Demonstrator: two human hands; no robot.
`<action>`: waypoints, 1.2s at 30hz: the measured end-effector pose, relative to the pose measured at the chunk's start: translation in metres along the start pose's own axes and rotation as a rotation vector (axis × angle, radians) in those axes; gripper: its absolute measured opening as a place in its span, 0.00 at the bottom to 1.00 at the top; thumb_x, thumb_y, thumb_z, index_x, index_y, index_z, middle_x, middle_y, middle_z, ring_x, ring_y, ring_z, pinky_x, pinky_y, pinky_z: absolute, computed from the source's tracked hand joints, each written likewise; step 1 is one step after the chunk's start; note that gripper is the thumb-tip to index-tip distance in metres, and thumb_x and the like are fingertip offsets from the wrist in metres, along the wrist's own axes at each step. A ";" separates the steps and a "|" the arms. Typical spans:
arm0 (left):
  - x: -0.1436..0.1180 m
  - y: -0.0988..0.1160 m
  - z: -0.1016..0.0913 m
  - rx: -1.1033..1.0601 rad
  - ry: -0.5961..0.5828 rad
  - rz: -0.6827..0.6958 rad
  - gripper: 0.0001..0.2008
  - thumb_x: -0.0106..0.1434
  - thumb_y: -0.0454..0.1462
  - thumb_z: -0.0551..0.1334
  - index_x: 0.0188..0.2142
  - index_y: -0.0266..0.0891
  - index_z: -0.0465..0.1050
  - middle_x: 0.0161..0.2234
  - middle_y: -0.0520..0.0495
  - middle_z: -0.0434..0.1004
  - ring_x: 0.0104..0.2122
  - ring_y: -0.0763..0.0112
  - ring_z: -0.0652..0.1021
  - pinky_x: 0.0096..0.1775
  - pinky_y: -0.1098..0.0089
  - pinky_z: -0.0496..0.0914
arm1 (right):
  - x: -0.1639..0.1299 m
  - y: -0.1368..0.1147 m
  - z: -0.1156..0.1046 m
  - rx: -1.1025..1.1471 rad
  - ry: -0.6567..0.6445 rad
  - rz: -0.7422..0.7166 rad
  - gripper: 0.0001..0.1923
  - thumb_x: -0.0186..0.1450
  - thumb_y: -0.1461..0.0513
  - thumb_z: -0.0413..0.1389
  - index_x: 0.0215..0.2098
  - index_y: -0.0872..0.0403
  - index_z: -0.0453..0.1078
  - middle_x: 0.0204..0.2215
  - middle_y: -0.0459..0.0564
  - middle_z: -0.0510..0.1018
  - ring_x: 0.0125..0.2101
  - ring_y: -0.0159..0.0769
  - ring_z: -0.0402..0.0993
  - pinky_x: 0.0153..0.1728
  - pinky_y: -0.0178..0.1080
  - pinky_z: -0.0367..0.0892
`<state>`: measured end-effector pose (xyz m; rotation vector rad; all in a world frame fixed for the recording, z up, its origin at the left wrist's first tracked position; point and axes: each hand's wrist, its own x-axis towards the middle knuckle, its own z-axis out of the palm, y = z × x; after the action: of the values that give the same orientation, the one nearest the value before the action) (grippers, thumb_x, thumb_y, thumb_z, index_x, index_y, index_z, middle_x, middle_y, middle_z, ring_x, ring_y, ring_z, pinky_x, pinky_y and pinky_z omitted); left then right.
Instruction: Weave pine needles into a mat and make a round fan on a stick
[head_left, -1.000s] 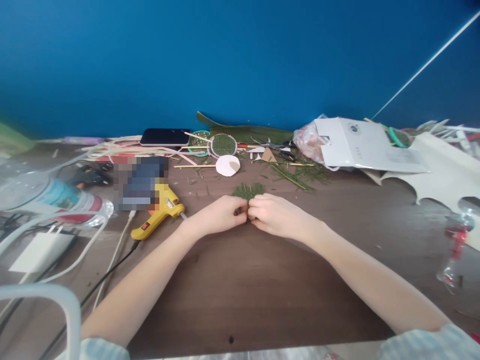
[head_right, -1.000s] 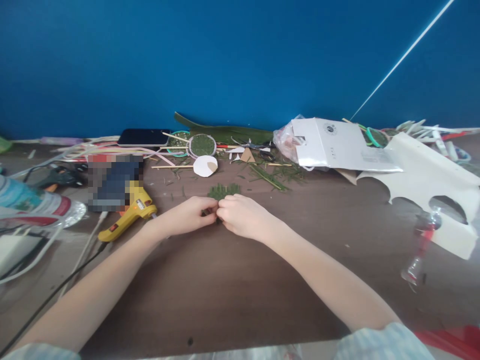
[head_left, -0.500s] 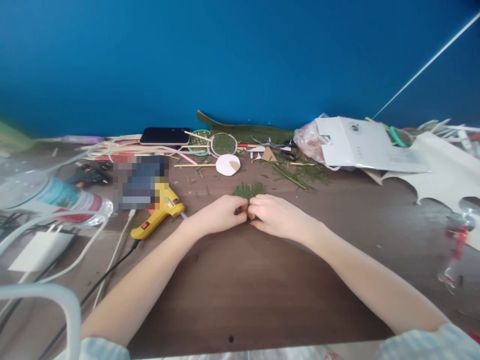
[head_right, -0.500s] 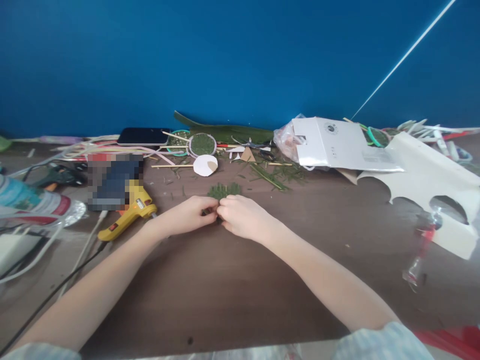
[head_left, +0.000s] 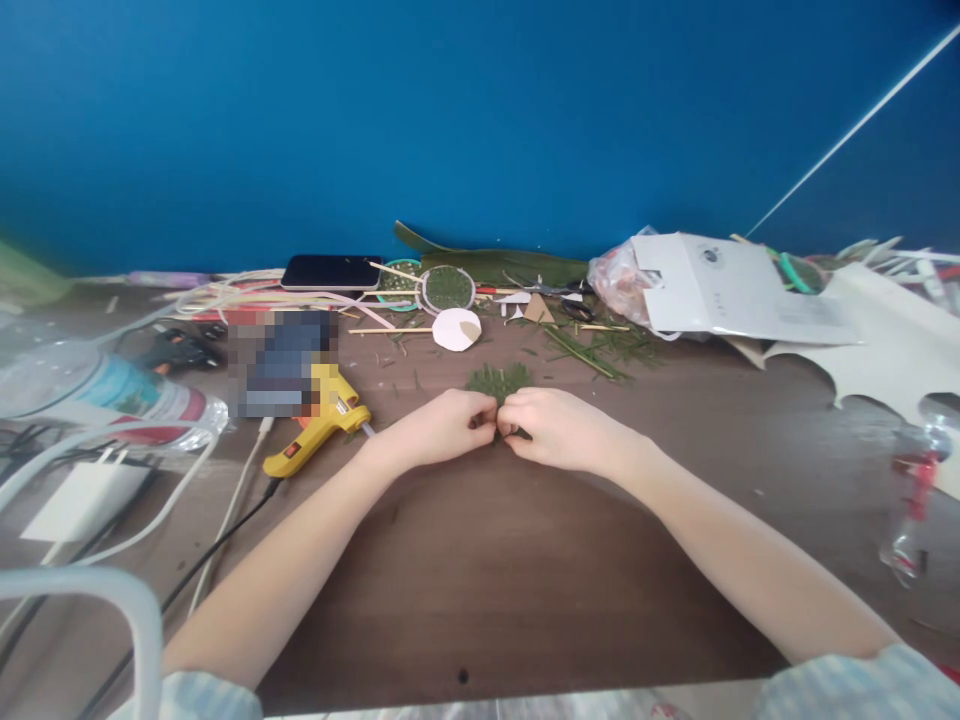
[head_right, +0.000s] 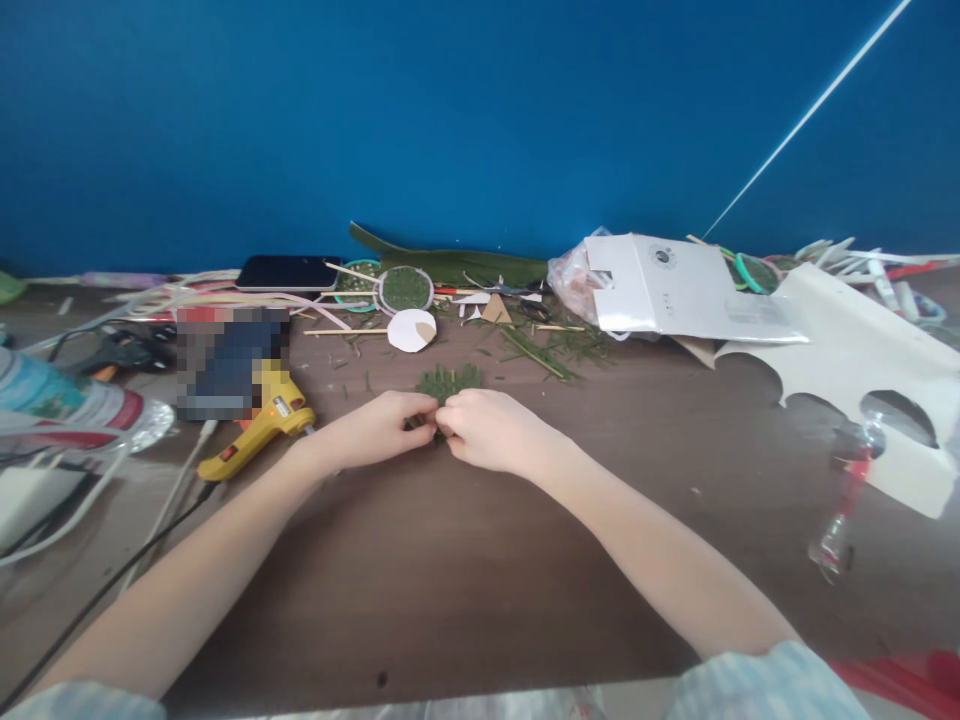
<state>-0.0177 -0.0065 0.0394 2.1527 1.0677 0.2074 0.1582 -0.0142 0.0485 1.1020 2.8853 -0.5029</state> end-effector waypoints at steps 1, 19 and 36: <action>0.000 0.000 0.000 0.002 -0.002 -0.003 0.06 0.56 0.33 0.53 0.24 0.37 0.65 0.24 0.54 0.69 0.26 0.75 0.68 0.29 0.75 0.59 | 0.000 0.001 -0.001 0.027 0.004 0.005 0.08 0.59 0.69 0.50 0.28 0.57 0.71 0.29 0.51 0.74 0.31 0.35 0.68 0.31 0.35 0.57; 0.000 -0.001 -0.001 -0.065 -0.037 0.044 0.05 0.56 0.37 0.57 0.27 0.38 0.67 0.27 0.53 0.72 0.27 0.74 0.71 0.30 0.75 0.62 | 0.001 0.023 0.005 0.319 0.118 0.038 0.07 0.61 0.67 0.48 0.26 0.55 0.63 0.28 0.45 0.68 0.28 0.29 0.61 0.30 0.32 0.54; 0.004 0.005 0.011 0.052 0.114 -0.109 0.07 0.55 0.35 0.59 0.26 0.39 0.60 0.23 0.54 0.69 0.24 0.72 0.71 0.27 0.74 0.60 | -0.001 0.024 0.003 0.497 0.087 0.102 0.05 0.60 0.64 0.51 0.30 0.54 0.69 0.30 0.46 0.73 0.29 0.30 0.65 0.30 0.33 0.57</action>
<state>-0.0069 -0.0114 0.0340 2.1432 1.2641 0.2563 0.1742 0.0017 0.0390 1.3393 2.8280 -1.2417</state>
